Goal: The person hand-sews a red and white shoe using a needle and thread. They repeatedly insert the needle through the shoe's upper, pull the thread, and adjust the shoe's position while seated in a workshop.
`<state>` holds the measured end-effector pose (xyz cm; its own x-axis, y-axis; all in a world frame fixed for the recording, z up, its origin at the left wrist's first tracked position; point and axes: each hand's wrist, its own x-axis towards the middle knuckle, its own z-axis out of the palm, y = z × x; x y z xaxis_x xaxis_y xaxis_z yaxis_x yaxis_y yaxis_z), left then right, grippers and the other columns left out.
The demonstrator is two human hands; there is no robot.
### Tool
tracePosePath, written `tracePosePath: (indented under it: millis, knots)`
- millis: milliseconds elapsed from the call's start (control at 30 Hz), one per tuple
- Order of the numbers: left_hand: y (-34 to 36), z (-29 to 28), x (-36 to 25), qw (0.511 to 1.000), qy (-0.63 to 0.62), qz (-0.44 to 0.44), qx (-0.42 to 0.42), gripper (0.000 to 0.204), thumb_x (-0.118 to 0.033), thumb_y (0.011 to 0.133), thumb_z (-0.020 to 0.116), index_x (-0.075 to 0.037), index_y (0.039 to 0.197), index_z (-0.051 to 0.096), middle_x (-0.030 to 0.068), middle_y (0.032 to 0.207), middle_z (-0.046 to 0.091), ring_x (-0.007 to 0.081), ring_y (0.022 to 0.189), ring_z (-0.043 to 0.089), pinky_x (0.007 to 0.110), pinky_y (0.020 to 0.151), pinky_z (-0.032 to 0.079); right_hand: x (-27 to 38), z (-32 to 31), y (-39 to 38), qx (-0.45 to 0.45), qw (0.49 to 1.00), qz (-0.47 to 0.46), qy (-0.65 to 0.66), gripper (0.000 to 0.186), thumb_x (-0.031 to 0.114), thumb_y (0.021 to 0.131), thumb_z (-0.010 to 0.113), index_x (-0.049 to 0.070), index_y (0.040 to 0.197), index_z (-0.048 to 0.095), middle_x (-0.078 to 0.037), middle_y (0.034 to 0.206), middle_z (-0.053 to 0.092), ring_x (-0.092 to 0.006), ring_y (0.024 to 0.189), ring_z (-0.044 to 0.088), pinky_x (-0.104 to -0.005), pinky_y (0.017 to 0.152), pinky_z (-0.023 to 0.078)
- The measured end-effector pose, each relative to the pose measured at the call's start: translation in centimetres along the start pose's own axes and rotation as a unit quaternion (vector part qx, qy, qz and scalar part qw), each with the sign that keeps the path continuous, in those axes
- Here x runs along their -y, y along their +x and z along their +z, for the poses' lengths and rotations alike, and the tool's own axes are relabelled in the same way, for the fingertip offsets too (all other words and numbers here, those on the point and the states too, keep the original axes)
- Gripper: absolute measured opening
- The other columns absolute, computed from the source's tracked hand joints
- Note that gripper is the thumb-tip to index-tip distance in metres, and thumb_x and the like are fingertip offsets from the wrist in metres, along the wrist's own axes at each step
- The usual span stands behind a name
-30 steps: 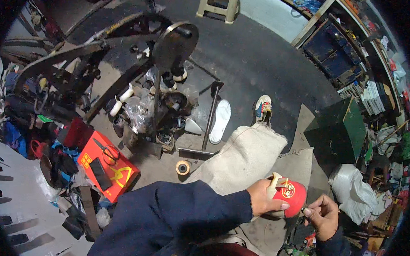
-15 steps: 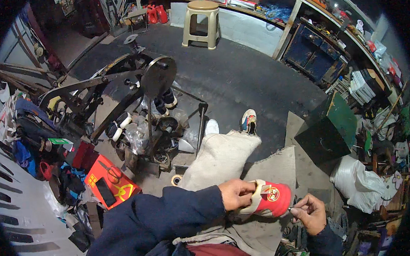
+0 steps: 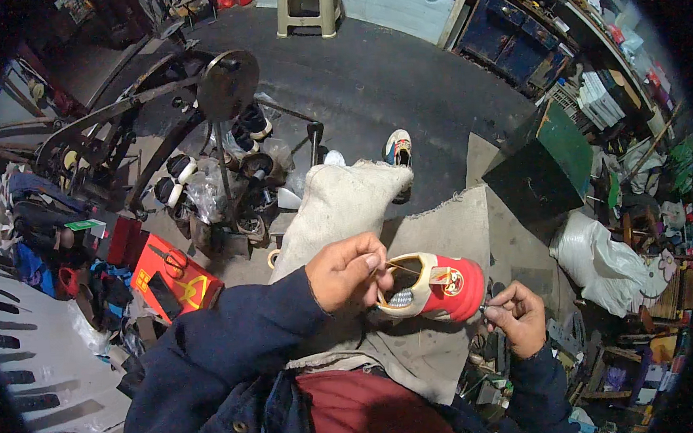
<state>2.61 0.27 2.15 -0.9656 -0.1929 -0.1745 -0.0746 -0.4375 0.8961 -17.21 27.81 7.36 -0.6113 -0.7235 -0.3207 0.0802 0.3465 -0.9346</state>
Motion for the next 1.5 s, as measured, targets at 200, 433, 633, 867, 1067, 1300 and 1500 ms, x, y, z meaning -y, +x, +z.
tracePosePath:
  millis: [200,433,633,867,1067,1300,1500]
  knots:
    - [-0.8,-0.2,-0.9,0.998,0.042,0.030,0.025,0.015,-0.016,0.102,0.054,-0.002,0.100,0.061,0.0024,0.088,0.065,0.0075,0.075,0.056,0.024,0.071,0.045,-0.3,-0.3,0.1,0.006,1.000,0.000,-0.009,0.015,0.000,0.086,0.070,0.001,0.092,0.057,-0.005,0.083,0.064,-0.0107,0.068,0.064,-0.0243,0.062,0.053]
    - [-2.9,-1.2,-3.6,0.903,0.421,0.066,0.051,0.007,-0.004,0.093,0.058,-0.003,0.098,0.063,0.0096,0.082,0.066,0.0170,0.079,0.064,0.032,0.075,0.050,-0.6,-0.4,0.1,0.013,1.000,-0.012,0.007,0.013,-0.002,0.086,0.068,0.000,0.092,0.057,-0.006,0.084,0.065,-0.0110,0.071,0.065,-0.0250,0.063,0.054]
    - [-3.3,-1.7,-4.4,0.851,0.522,0.034,0.029,0.009,-0.004,0.090,0.061,-0.008,0.097,0.063,0.0118,0.081,0.066,0.0266,0.074,0.067,0.036,0.069,0.051,-0.5,-0.2,-0.1,-0.003,1.000,0.001,0.009,0.016,0.002,0.087,0.073,0.002,0.092,0.057,-0.003,0.080,0.064,-0.0087,0.067,0.063,-0.0236,0.060,0.053]
    - [-3.2,0.5,-3.4,0.995,-0.027,0.083,0.045,0.020,-0.017,0.099,0.059,0.000,0.090,0.059,0.0131,0.108,0.068,0.0167,0.078,0.068,0.030,0.064,0.053,-0.3,0.0,-0.1,0.000,1.000,-0.013,-0.001,0.015,0.000,0.087,0.071,0.002,0.091,0.057,-0.003,0.080,0.064,-0.0082,0.066,0.063,-0.0229,0.058,0.052]
    - [0.4,1.7,-0.6,0.993,-0.028,0.097,0.061,0.018,-0.018,0.099,0.059,-0.002,0.091,0.062,0.0063,0.091,0.066,0.0136,0.070,0.064,0.029,0.062,0.049,-0.1,0.1,-0.2,0.005,1.000,-0.011,0.005,0.014,0.000,0.087,0.071,0.002,0.092,0.058,-0.003,0.082,0.065,-0.0085,0.067,0.063,-0.0233,0.059,0.052]
    - [3.6,2.9,2.4,0.918,0.365,0.141,0.061,0.024,-0.001,0.077,0.056,0.000,0.099,0.067,0.0290,0.093,0.065,0.0441,0.091,0.065,0.043,0.078,0.051,0.2,0.3,-0.1,0.015,1.000,-0.017,0.007,0.015,-0.001,0.087,0.071,0.003,0.091,0.058,-0.003,0.081,0.063,-0.0096,0.069,0.063,-0.0252,0.061,0.054]
    - [6.0,3.3,4.3,0.985,0.143,0.020,0.096,0.034,0.008,0.078,0.054,0.003,0.108,0.068,0.0035,0.097,0.073,0.0132,0.092,0.063,0.032,0.084,0.052,0.2,0.2,0.4,0.025,1.000,-0.009,0.010,0.015,0.000,0.087,0.072,0.001,0.091,0.057,-0.004,0.080,0.064,-0.0102,0.068,0.063,-0.0257,0.062,0.054]
